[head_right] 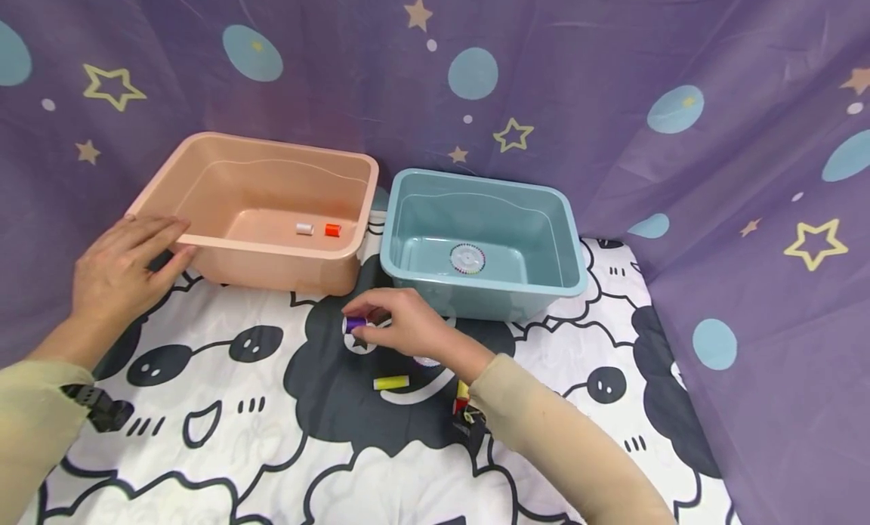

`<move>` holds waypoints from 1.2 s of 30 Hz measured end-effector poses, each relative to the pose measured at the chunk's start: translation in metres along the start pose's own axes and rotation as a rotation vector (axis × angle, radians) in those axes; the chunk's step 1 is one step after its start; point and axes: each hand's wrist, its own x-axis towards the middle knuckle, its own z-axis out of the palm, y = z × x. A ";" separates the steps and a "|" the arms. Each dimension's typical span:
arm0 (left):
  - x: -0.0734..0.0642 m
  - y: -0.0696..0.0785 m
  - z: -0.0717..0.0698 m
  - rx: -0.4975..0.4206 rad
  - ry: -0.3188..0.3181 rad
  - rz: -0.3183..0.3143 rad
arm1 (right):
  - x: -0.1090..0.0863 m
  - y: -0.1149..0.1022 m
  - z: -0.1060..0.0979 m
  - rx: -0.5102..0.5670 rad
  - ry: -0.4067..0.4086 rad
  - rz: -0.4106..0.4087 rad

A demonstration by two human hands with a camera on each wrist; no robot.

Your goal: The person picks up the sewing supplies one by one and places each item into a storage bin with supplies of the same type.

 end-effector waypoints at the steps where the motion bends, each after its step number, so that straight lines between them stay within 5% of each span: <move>1: 0.000 0.000 0.000 -0.001 0.002 0.001 | 0.004 -0.003 -0.003 -0.009 0.003 -0.012; 17: 0.000 -0.002 -0.002 0.005 0.003 0.010 | 0.070 -0.042 -0.050 -0.099 0.025 -0.148; 27: -0.002 -0.003 -0.003 0.007 -0.011 0.009 | 0.117 -0.061 -0.073 -0.224 -0.055 -0.070; 36: -0.002 -0.002 -0.003 0.002 -0.006 0.012 | 0.157 -0.068 -0.084 -0.318 -0.091 -0.108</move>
